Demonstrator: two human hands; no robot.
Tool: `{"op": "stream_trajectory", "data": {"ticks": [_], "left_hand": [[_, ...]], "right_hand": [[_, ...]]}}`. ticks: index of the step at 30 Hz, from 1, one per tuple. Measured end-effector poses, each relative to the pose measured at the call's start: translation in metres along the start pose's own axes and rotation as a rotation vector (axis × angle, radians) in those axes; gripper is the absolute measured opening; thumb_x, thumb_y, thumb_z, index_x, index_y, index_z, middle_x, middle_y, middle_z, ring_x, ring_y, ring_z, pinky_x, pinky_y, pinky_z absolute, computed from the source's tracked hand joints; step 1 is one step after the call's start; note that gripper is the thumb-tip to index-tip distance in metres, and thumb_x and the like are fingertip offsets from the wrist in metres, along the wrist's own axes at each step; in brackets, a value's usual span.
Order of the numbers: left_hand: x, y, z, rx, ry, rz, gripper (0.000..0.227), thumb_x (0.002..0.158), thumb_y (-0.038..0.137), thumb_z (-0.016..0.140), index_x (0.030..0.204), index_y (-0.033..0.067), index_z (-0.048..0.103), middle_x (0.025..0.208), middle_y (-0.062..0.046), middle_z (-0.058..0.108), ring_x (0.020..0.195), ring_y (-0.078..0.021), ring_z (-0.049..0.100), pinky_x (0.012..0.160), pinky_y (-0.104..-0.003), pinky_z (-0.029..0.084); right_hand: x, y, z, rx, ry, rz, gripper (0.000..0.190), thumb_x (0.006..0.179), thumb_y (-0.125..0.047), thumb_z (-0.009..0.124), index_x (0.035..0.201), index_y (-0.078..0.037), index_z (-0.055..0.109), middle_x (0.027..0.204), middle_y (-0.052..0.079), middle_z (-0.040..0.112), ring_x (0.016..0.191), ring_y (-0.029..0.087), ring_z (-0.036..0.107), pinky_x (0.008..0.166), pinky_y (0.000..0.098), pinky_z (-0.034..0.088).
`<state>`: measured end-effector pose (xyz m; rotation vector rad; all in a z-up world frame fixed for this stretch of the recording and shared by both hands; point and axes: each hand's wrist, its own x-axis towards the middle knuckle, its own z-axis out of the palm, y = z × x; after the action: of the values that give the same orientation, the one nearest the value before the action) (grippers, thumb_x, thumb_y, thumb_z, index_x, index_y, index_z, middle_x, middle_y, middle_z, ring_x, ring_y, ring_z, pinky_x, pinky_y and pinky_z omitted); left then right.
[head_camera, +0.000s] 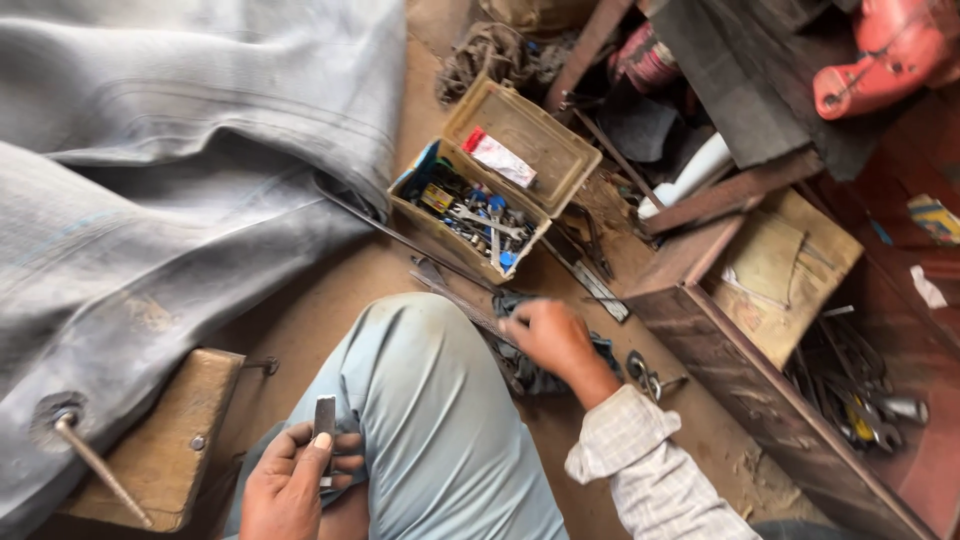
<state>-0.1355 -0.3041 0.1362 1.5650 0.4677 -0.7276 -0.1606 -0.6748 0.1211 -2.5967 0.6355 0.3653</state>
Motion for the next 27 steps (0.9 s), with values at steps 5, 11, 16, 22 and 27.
{"op": "stream_trajectory", "data": {"ticks": [5, 11, 16, 22, 27], "left_hand": [[0.0, -0.001, 0.002, 0.097, 0.019, 0.043, 0.028, 0.099, 0.017, 0.057, 0.112, -0.0053, 0.066, 0.091, -0.017, 0.082, 0.074, -0.0206, 0.075, 0.066, -0.033, 0.056], [-0.022, 0.068, 0.03, 0.207, 0.188, 0.139, 0.025, 0.095, 0.019, 0.064, 0.109, 0.0003, 0.073, 0.087, -0.011, 0.081, 0.067, -0.0184, 0.07, 0.065, -0.032, 0.057], [-0.026, 0.143, 0.057, 0.428, 0.226, 0.099, 0.027, 0.096, 0.029, 0.067, 0.11, 0.0072, 0.075, 0.085, -0.006, 0.082, 0.071, -0.016, 0.075, 0.068, -0.032, 0.058], [0.02, 0.16, 0.115, 0.266, 0.011, 0.331, 0.037, 0.093, 0.026, 0.062, 0.124, 0.0083, 0.07, 0.094, -0.011, 0.08, 0.077, -0.0194, 0.075, 0.071, -0.033, 0.058], [0.033, 0.152, 0.168, 0.432, -0.104, 0.878, 0.062, 0.096, 0.019, 0.072, 0.151, -0.002, 0.051, 0.127, -0.025, 0.069, 0.114, -0.0294, 0.064, 0.094, -0.039, 0.051]], "right_hand": [[0.091, -0.024, -0.006, 0.229, 0.298, -0.271, 0.028, 0.096, -0.023, 0.062, 0.118, -0.009, 0.071, 0.125, 0.014, 0.068, 0.11, 0.034, 0.069, 0.095, 0.0444, 0.054], [0.186, -0.073, -0.002, -0.047, 0.253, -0.288, 0.038, 0.094, -0.006, 0.05, 0.127, -0.012, 0.068, 0.149, 0.017, 0.055, 0.119, 0.04, 0.063, 0.104, 0.05, 0.048], [0.218, -0.054, 0.014, -0.179, 0.09, -0.208, 0.037, 0.098, -0.006, 0.047, 0.132, -0.003, 0.062, 0.154, 0.019, 0.048, 0.122, 0.041, 0.061, 0.106, 0.0499, 0.044], [0.143, -0.029, -0.083, 0.577, 0.237, -0.221, 0.035, 0.092, -0.006, 0.061, 0.125, 0.003, 0.068, 0.127, 0.013, 0.065, 0.087, 0.024, 0.07, 0.075, 0.0366, 0.058], [0.054, -0.019, -0.122, 0.98, 0.275, -0.136, 0.028, 0.097, -0.002, 0.065, 0.124, 0.003, 0.071, 0.1, 0.01, 0.073, 0.073, 0.013, 0.066, 0.066, 0.0255, 0.056]]}}
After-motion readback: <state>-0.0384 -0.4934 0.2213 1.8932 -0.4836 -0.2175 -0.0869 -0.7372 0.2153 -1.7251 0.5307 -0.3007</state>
